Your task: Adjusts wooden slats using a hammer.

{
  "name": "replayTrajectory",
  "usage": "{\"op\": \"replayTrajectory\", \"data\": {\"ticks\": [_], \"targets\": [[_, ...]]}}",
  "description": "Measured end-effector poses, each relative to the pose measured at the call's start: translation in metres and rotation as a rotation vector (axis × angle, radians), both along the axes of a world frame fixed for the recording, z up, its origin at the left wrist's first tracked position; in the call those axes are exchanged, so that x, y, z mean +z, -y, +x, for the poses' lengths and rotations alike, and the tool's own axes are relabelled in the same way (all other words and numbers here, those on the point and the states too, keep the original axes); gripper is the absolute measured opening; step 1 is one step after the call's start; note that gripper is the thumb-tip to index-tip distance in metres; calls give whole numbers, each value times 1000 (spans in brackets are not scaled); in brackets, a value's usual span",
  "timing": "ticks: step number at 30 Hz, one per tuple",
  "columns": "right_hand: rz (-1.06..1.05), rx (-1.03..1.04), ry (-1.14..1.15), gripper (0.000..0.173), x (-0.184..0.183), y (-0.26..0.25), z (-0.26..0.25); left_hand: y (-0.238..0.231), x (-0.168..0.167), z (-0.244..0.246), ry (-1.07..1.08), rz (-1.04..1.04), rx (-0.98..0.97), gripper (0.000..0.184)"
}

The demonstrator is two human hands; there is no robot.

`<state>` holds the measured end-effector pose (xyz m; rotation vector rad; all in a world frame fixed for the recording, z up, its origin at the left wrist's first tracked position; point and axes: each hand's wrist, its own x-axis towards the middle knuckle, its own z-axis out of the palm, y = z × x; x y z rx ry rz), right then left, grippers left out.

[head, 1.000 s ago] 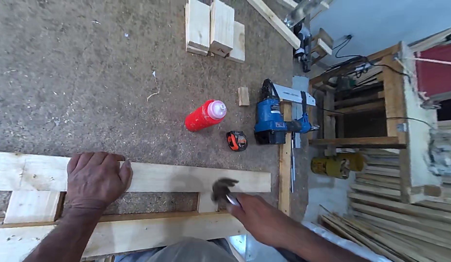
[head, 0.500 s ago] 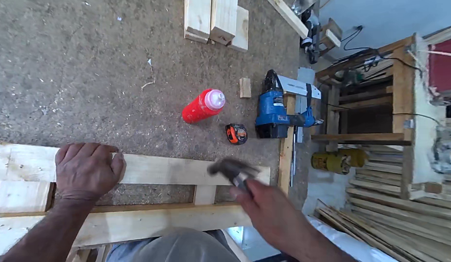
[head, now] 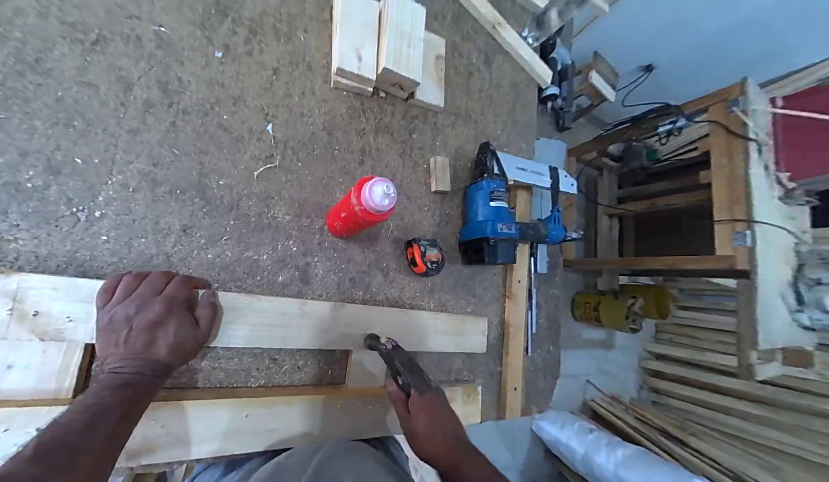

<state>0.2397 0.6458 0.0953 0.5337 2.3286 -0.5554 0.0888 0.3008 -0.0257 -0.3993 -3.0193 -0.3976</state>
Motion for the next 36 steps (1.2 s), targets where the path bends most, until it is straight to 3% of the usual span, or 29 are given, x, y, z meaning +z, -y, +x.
{"op": "replayTrajectory", "data": {"ticks": [1,2,4,6,7,8,10,12,13,15,17,18,19,20,22,23,24,26,28,29,30,32,33,34,36], "targets": [[-12,-36,137,53,19,0,-27,0,-1,-2,-6,2,1,59],[-30,-64,133,51,39,-2,-49,0,-1,-2,-1,2,4,60],[-26,-103,-123,46,70,-2,-67,1,-1,0,20,2,0,60],[-21,-109,-443,46,67,-8,-69,-1,-2,0,31,8,5,61],[-22,-99,-463,46,59,-10,-68,0,-2,0,34,12,8,60],[-2,-59,-337,46,53,-12,-65,0,-2,0,41,15,9,60],[50,63,300,50,59,-15,-83,0,-1,0,55,20,19,60],[74,173,561,52,77,-17,-107,1,-1,-4,40,21,19,59],[75,166,512,51,92,-17,-112,2,-2,-3,41,21,17,59],[94,97,147,49,114,-17,-110,1,-3,0,54,24,14,58],[64,11,-350,49,97,-16,-97,0,-3,1,53,25,20,57],[34,-17,-441,51,80,-15,-85,0,-2,1,55,28,19,58],[22,-13,-350,52,64,-14,-71,1,-1,1,55,29,18,59],[20,7,-84,50,57,-14,-65,2,-1,1,50,30,14,58],[30,104,451,50,63,-15,-81,2,-2,0,31,31,5,58],[30,134,525,51,75,-17,-94,2,-2,-2,24,29,6,59],[35,112,472,52,90,-17,-101,2,-1,-1,37,26,6,60],[61,23,34,51,106,-22,-100,1,0,2,71,20,6,61],[45,-57,-423,50,85,-24,-93,-1,1,1,63,21,11,60],[36,-66,-431,50,70,-25,-82,0,1,0,56,24,12,60],[36,-54,-231,50,60,-26,-70,1,0,-1,49,25,11,59],[64,12,380,51,57,-28,-74,2,-1,-1,28,32,5,58],[72,28,517,52,63,-32,-84,1,-2,-4,18,33,0,59],[75,22,534,52,77,-35,-96,1,-2,-5,13,30,0,59],[87,-48,236,51,107,-36,-102,1,-2,-2,35,26,0,59]]}}
